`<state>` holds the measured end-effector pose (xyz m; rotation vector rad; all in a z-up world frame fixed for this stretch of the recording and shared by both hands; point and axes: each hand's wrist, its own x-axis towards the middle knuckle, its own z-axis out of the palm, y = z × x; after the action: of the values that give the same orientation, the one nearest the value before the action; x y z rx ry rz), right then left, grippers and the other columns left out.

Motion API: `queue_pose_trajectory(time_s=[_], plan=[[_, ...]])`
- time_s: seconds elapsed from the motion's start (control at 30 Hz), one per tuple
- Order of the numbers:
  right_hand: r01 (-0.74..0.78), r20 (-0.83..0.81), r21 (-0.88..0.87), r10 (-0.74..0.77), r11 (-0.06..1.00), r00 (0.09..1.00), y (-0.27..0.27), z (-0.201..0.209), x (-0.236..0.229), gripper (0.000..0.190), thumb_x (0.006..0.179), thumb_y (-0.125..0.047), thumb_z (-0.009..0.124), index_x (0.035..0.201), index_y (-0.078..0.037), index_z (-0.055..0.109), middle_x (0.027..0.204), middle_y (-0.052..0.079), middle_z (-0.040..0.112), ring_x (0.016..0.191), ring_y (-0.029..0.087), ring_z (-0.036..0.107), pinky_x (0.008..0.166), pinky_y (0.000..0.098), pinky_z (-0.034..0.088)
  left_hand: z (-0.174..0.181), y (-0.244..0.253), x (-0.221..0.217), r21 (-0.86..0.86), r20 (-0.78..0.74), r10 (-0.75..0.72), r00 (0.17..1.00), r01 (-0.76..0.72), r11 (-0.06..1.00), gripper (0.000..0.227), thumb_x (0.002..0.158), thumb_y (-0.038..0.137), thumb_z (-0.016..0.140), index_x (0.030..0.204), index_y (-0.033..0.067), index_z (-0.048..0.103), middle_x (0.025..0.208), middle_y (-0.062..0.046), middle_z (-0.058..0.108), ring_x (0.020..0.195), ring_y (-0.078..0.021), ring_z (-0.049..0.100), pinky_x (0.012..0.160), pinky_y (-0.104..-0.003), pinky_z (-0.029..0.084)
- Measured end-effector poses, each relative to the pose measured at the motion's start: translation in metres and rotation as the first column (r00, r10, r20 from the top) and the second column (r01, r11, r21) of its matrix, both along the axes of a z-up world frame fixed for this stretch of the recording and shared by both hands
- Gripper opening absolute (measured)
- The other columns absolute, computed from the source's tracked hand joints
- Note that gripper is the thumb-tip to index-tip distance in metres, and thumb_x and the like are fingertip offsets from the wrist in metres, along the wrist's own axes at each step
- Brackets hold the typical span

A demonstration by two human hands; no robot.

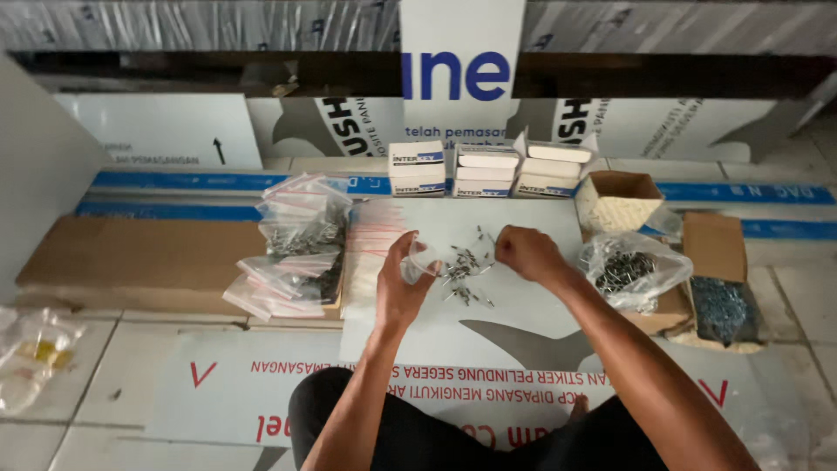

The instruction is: The person sits on the floor and sorts small metal fasteners from a pile on a white board into small plastic bags. They handle the fasteners one by one, placing them into the bags and occasionally moving the bags aside.

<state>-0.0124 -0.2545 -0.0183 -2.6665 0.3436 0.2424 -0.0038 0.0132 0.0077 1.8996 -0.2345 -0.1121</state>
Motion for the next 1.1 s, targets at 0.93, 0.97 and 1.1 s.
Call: queue_pose_trajectory(time_s=[0.93, 0.97, 1.1], plan=[[-0.092, 0.087, -0.054, 0.097, 0.994, 0.992, 0.032, 0.031, 0.001, 0.059, 0.099, -0.037, 0.053, 0.152, -0.013, 0.044, 0.149, 0.021, 0.052, 0.132, 0.046, 0.054, 0.107, 0.0678, 0.04, -0.007, 0.006, -0.006, -0.237, 0.035, 0.07, 0.997, -0.059, 0.97, 0.066, 0.081, 0.031, 0.082, 0.137, 0.0133, 0.052, 0.122, -0.014, 0.07, 0.124, -0.0336, 0.064, 0.111, -0.051, 0.046], [-0.131, 0.196, -0.076, 0.144, 0.988, 0.97, 0.031, 0.01, 0.002, 0.063, 0.101, -0.045, 0.05, 0.155, -0.013, 0.038, 0.15, 0.026, 0.046, 0.135, 0.048, 0.049, 0.108, 0.0648, 0.04, -0.009, 0.007, -0.006, -0.275, 0.046, 0.078, 0.996, -0.062, 0.959, 0.066, 0.081, 0.029, 0.083, 0.137, 0.0123, 0.052, 0.122, -0.015, 0.07, 0.124, -0.0335, 0.064, 0.109, -0.05, 0.047], [-0.17, 0.384, -0.212, 0.241, 0.963, 0.891, 0.054, -0.02, 0.004, 0.073, 0.102, -0.06, 0.041, 0.156, -0.01, 0.038, 0.146, 0.03, 0.045, 0.138, 0.047, 0.044, 0.109, 0.059, 0.039, -0.016, 0.009, -0.001, -0.319, 0.091, 0.105, 0.99, -0.071, 0.945, 0.064, 0.081, 0.028, 0.084, 0.134, 0.0099, 0.054, 0.123, -0.017, 0.067, 0.122, -0.0332, 0.065, 0.105, -0.048, 0.052]])
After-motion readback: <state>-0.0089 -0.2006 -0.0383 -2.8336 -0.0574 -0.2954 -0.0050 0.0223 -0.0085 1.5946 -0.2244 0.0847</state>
